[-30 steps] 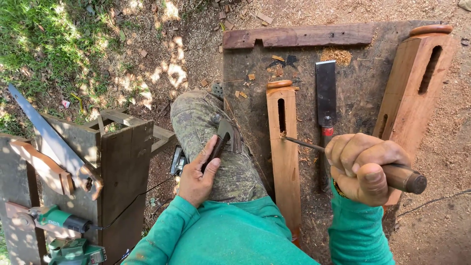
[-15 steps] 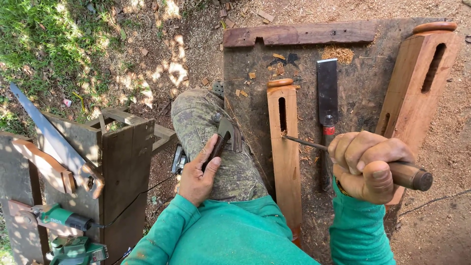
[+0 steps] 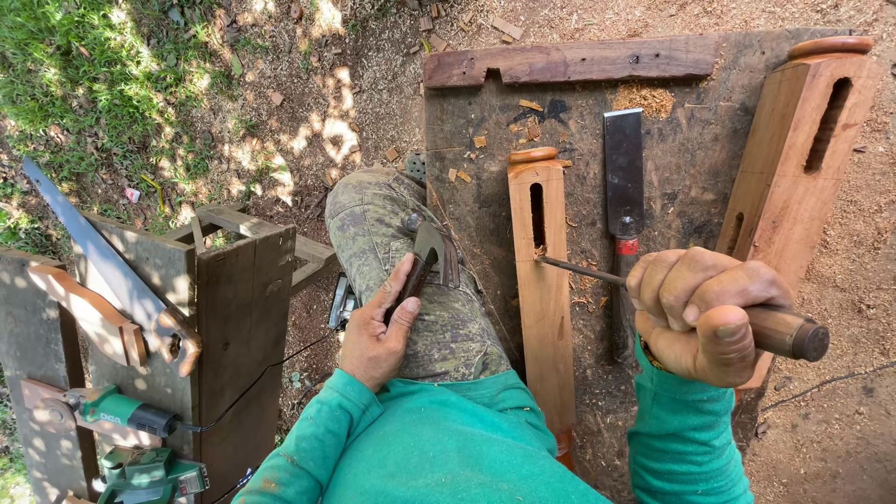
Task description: Using a hammer and chisel to carve mortise holes in wooden furniture legs.
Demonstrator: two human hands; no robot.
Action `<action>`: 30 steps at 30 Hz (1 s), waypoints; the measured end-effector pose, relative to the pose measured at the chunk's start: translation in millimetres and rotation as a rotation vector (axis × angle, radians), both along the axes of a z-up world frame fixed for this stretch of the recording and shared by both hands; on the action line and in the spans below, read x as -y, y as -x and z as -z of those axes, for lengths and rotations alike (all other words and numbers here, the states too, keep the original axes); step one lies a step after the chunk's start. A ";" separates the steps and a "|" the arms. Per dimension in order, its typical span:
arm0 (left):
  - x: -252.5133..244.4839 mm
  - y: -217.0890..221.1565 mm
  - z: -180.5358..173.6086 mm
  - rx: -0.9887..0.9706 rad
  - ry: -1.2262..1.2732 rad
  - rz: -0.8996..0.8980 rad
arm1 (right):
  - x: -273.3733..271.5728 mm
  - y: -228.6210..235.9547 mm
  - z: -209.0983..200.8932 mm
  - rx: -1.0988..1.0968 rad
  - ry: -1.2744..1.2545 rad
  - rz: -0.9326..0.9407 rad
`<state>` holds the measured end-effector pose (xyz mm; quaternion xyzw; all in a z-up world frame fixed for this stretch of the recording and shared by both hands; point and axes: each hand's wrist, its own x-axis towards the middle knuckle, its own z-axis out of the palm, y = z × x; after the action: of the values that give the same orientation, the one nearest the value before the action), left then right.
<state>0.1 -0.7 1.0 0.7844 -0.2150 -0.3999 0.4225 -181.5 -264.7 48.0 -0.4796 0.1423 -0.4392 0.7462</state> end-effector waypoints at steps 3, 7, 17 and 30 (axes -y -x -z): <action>-0.2 -0.1 -1.0 -0.014 0.002 0.001 | 0.6 -0.3 -1.8 0.004 -0.019 -0.016; 0.4 -0.6 -1.3 -0.008 -0.011 0.007 | 2.1 -0.4 -2.4 0.010 -0.012 -0.036; 0.9 -0.4 -2.1 -0.005 -0.014 -0.004 | 2.9 1.4 -1.0 0.000 0.006 -0.020; 0.4 1.0 -3.6 0.004 0.007 -0.001 | -8.8 -8.6 -2.6 -0.019 0.038 0.029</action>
<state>-0.9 -1.1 4.6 0.7840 -0.2168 -0.3971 0.4250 -172.9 -255.9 50.6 -0.4958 0.1479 -0.4480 0.7291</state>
